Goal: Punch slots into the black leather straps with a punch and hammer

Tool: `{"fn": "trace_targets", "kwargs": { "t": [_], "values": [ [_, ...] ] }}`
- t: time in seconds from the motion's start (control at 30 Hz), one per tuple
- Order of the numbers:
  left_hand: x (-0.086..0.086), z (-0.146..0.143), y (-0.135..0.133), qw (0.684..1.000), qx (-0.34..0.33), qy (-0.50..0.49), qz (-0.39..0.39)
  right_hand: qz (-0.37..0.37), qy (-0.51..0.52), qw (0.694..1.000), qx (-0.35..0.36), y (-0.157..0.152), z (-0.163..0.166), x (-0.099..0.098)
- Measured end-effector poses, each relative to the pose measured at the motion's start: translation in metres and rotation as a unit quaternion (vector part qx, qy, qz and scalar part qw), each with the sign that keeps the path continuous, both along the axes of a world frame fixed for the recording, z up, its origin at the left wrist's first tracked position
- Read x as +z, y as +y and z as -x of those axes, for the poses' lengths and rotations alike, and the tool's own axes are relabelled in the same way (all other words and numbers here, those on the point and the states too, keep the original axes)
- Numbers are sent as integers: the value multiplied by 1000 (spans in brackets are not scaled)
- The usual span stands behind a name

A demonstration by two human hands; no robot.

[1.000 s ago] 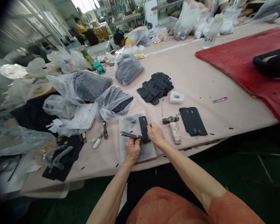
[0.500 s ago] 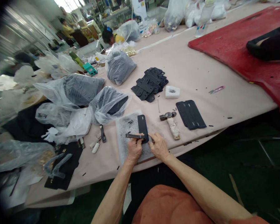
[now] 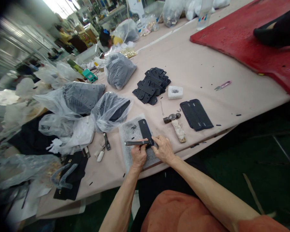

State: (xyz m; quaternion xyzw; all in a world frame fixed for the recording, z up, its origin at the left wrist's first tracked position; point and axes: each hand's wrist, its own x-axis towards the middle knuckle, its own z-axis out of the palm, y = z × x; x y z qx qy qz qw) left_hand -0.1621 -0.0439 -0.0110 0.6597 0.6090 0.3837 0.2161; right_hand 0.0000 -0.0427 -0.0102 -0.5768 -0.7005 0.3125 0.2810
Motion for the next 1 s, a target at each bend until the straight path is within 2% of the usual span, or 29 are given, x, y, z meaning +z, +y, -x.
{"fn": "trace_targets", "kwargs": {
  "t": [0.23, 1.0],
  "values": [
    [-3, 2, 2, 1000, -22, 10, -11, -9, 5, 1000, -21, -3, 3, -4],
    [-1, -7, 6, 995, -3, 102, -22, -19, 3, 1000, -12, -3, 1, -4]
  ]
}}
